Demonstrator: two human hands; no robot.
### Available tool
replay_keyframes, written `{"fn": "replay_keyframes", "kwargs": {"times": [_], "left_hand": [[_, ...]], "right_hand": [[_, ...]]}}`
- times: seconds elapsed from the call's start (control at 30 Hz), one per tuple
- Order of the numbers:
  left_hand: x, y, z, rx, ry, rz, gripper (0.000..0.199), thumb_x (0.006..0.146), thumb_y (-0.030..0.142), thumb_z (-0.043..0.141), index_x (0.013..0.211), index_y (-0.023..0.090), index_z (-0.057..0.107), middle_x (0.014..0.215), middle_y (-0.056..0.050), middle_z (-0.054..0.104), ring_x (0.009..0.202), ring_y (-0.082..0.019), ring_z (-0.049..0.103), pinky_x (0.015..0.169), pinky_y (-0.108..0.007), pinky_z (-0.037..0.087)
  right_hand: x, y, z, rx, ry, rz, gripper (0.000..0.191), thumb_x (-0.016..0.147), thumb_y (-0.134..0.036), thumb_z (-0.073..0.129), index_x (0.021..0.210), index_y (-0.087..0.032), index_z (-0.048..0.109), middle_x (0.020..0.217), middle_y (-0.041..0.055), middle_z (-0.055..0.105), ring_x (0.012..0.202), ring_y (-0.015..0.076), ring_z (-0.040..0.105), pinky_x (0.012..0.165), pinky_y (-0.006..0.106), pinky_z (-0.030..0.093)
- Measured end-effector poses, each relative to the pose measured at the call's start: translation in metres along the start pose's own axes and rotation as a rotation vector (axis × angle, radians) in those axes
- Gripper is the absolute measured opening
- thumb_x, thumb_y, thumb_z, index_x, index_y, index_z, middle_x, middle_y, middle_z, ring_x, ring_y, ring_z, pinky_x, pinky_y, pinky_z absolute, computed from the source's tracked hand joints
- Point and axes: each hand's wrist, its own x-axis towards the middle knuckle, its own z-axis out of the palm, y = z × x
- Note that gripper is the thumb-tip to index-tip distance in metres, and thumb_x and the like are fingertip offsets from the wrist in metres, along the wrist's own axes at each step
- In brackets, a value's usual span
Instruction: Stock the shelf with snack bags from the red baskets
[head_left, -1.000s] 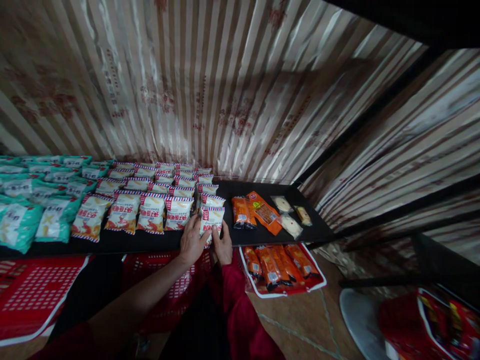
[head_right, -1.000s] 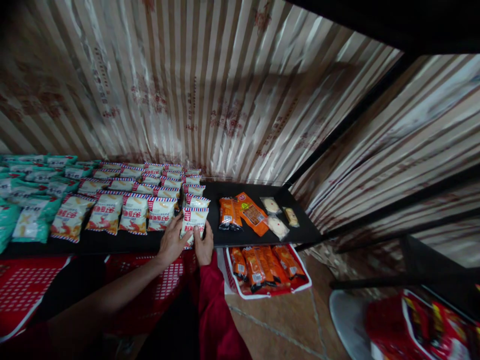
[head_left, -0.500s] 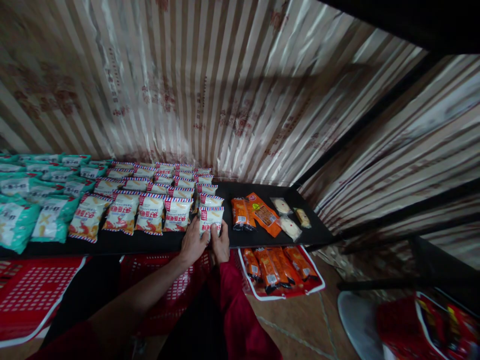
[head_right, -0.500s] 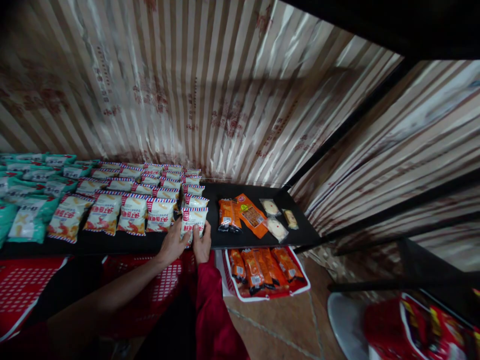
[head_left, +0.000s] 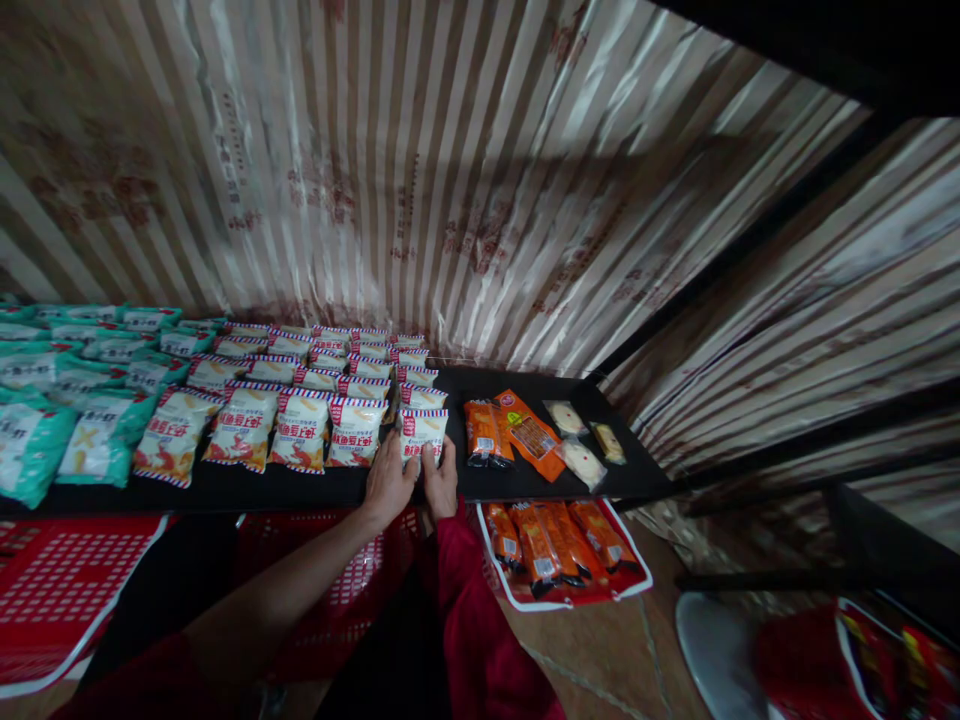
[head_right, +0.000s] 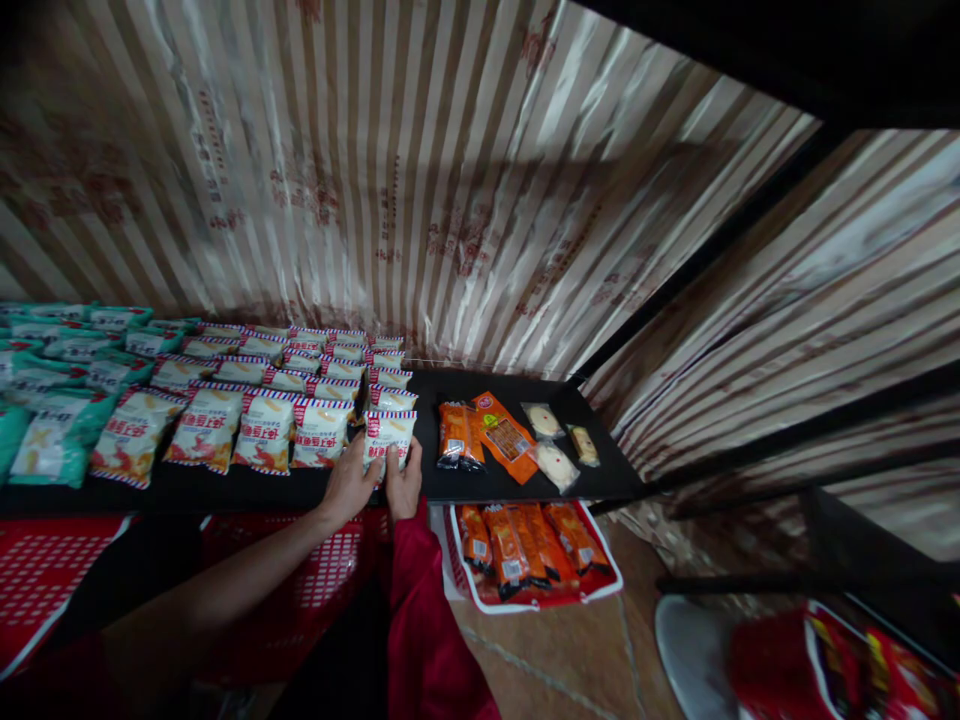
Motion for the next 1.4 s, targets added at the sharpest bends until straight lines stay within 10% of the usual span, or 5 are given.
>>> {"fn": "replay_keyframes", "kwargs": {"times": [0.4, 0.87, 1.4], "left_hand": [[0.004, -0.002, 0.000, 0.045, 0.042, 0.045, 0.054, 0.089, 0.028, 0.043, 0.139, 0.010, 0.031, 0.137, -0.021, 0.047, 0.127, -0.029, 0.046, 0.101, -0.049, 0.043], [-0.073, 0.000, -0.022, 0.150, -0.110, 0.382, 0.078, 0.078, 0.001, 0.038, 0.148, 0.017, 0.008, 0.157, -0.014, -0.005, 0.144, -0.030, 0.005, 0.110, -0.053, 0.033], [-0.067, -0.012, -0.027, 0.147, -0.153, 0.391, 0.060, 0.080, 0.002, 0.036, 0.139, 0.009, 0.033, 0.156, -0.018, 0.010, 0.143, -0.029, 0.006, 0.111, -0.053, 0.031]], "right_hand": [[0.008, 0.011, 0.011, -0.059, 0.063, -0.105, 0.054, 0.082, -0.053, 0.050, 0.123, -0.018, 0.047, 0.115, 0.0106, 0.064, 0.098, 0.0214, 0.061, 0.085, 0.034, 0.047], [0.008, 0.016, 0.011, -0.063, 0.102, -0.142, 0.050, 0.082, -0.050, 0.053, 0.120, -0.019, 0.046, 0.110, 0.0099, 0.065, 0.095, 0.0203, 0.062, 0.082, 0.034, 0.048], [0.007, 0.018, 0.023, -0.132, 0.095, -0.225, 0.051, 0.083, -0.046, 0.052, 0.121, -0.016, 0.041, 0.120, 0.0149, 0.057, 0.106, 0.0215, 0.056, 0.091, 0.037, 0.044]]}}
